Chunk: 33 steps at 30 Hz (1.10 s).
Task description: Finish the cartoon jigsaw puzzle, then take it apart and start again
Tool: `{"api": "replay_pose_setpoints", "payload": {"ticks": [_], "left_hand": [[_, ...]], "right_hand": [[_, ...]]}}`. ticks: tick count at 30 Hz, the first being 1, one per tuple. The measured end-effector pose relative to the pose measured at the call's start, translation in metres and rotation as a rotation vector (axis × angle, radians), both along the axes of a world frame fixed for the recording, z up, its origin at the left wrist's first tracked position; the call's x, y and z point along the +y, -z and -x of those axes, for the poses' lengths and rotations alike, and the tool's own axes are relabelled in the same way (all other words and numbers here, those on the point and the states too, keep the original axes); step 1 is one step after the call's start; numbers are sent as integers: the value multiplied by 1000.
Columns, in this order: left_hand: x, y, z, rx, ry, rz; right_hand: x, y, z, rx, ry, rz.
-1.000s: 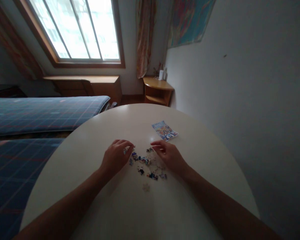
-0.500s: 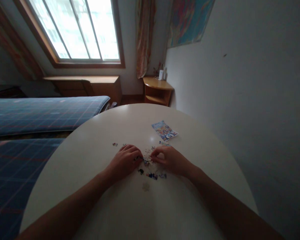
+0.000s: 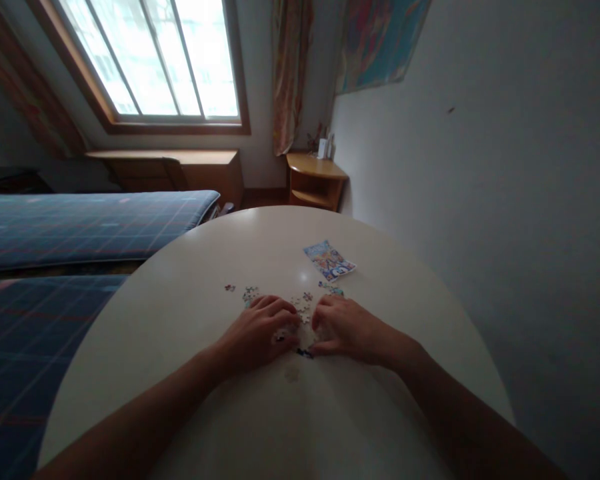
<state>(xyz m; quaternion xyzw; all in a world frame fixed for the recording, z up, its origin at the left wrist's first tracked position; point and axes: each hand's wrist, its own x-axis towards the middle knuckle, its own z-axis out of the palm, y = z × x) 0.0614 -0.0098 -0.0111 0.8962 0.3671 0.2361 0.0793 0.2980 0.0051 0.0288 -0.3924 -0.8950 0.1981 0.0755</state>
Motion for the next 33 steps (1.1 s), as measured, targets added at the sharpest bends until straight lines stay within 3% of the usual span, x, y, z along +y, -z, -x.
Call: {"api": "replay_pose_setpoints", "payload": {"ticks": [10,16,22,25,29,33], "left_hand": [[2,5,-3,22,-24,36],[0,7,-4,20,-43,24],[1,9,-6,24,-45,42],[2,8,-6,39,-31,-24],[3,6,-6,66,-30,-123],[5,5,-5,40,-74,-125]], "right_hand": [[7,8,-2,113,41,232],[8,10,2,208,32,248],[11,4,2,225,167,201],[13,6,1,195,222,111],[11,11,3,194,147,-42],[9,16,10,151,57,-83]]}}
